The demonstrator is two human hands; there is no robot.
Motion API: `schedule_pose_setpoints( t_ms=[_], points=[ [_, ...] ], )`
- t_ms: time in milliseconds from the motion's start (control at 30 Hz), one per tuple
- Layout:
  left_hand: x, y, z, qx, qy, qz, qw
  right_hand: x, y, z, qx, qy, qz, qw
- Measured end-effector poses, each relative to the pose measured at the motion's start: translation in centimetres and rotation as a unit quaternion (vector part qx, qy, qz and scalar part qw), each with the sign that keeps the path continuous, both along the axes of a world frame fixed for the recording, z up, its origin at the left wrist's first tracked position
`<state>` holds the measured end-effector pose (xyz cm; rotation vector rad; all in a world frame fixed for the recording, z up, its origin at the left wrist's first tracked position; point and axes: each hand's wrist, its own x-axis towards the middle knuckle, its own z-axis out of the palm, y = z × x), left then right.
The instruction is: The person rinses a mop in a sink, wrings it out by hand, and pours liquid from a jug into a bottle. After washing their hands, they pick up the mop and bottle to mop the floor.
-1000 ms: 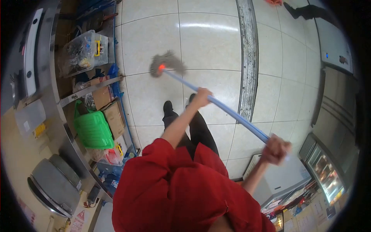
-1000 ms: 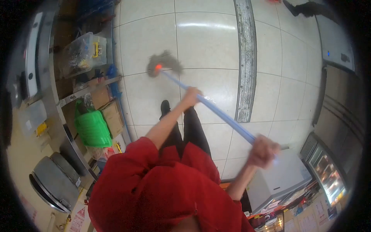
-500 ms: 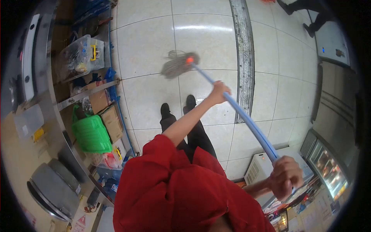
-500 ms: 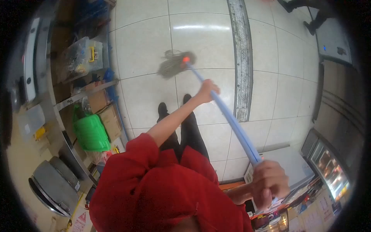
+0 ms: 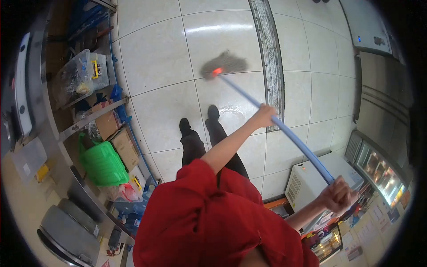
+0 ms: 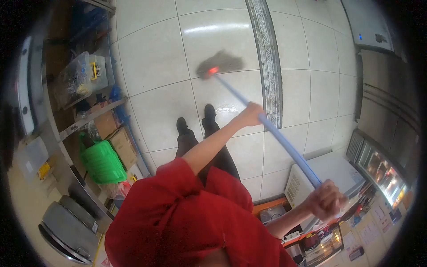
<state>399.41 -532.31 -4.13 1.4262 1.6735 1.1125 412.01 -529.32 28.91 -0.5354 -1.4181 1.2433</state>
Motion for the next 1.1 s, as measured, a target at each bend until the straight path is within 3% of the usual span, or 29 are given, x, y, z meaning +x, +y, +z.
schedule_pose_setpoints(
  t_ms=[33,67,133,167,200,233,300,433,533,567,633,700,800,933,1100],
  points=[
    [-0.3,-2.4,-0.4,0.001,0.003,0.039,0.999,0.9,0.4,-0.8,-0.061,0.034,0.017,0.997],
    [-1.6,-4.6,-0.4,-0.086,0.009,0.010,0.996,1.6,0.7,-2.8,-0.086,0.019,0.013,0.996],
    [-3.2,-10.0,-3.5,-0.083,0.031,0.115,0.989,1.1,0.3,-7.4,-0.215,0.026,0.013,0.976],
    [-4.4,-12.8,-5.5,-0.140,0.047,0.152,0.977,0.5,-0.2,-10.6,-0.316,0.112,0.066,0.940],
    [-6.2,-15.6,-9.1,-0.213,0.074,0.111,0.968,-2.5,-1.3,-12.3,-0.277,-0.014,0.089,0.957],
    [-8.0,-18.8,-9.3,-0.168,0.126,0.182,0.961,-3.7,-2.5,-15.0,-0.317,-0.016,0.118,0.941],
    [-11.4,-23.8,-10.0,-0.273,0.122,0.231,0.926,-7.9,-5.5,-16.5,-0.294,0.009,0.240,0.925],
    [-11.9,-25.3,-9.3,-0.231,0.161,0.239,0.929,-8.3,-6.5,-13.9,-0.237,-0.065,0.295,0.924],
    [-8.6,-18.5,-7.4,-0.129,0.128,0.202,0.962,-5.2,-3.9,-8.9,-0.154,-0.072,0.252,0.953],
    [-6.8,-16.0,-7.3,-0.058,0.069,0.237,0.967,-4.4,-3.5,-6.4,-0.150,-0.043,0.251,0.956],
    [-3.8,-11.2,-5.6,0.018,0.077,0.188,0.979,-1.8,-3.3,-2.9,-0.052,-0.037,0.221,0.973],
    [-1.4,-7.7,-2.9,0.023,0.049,0.149,0.987,-1.6,-5.4,0.6,-0.015,-0.057,0.178,0.982],
    [0.7,-5.9,-0.4,0.001,0.020,0.067,0.998,-1.1,-9.3,1.6,0.033,-0.038,0.130,0.990],
    [3.1,-10.8,-0.4,0.076,0.004,0.053,0.996,3.2,-13.0,0.2,0.009,0.012,0.095,0.995],
    [1.1,-24.7,-2.0,-0.031,0.063,0.086,0.994,3.8,-19.0,-2.9,-0.107,0.068,0.140,0.982]
  ],
)
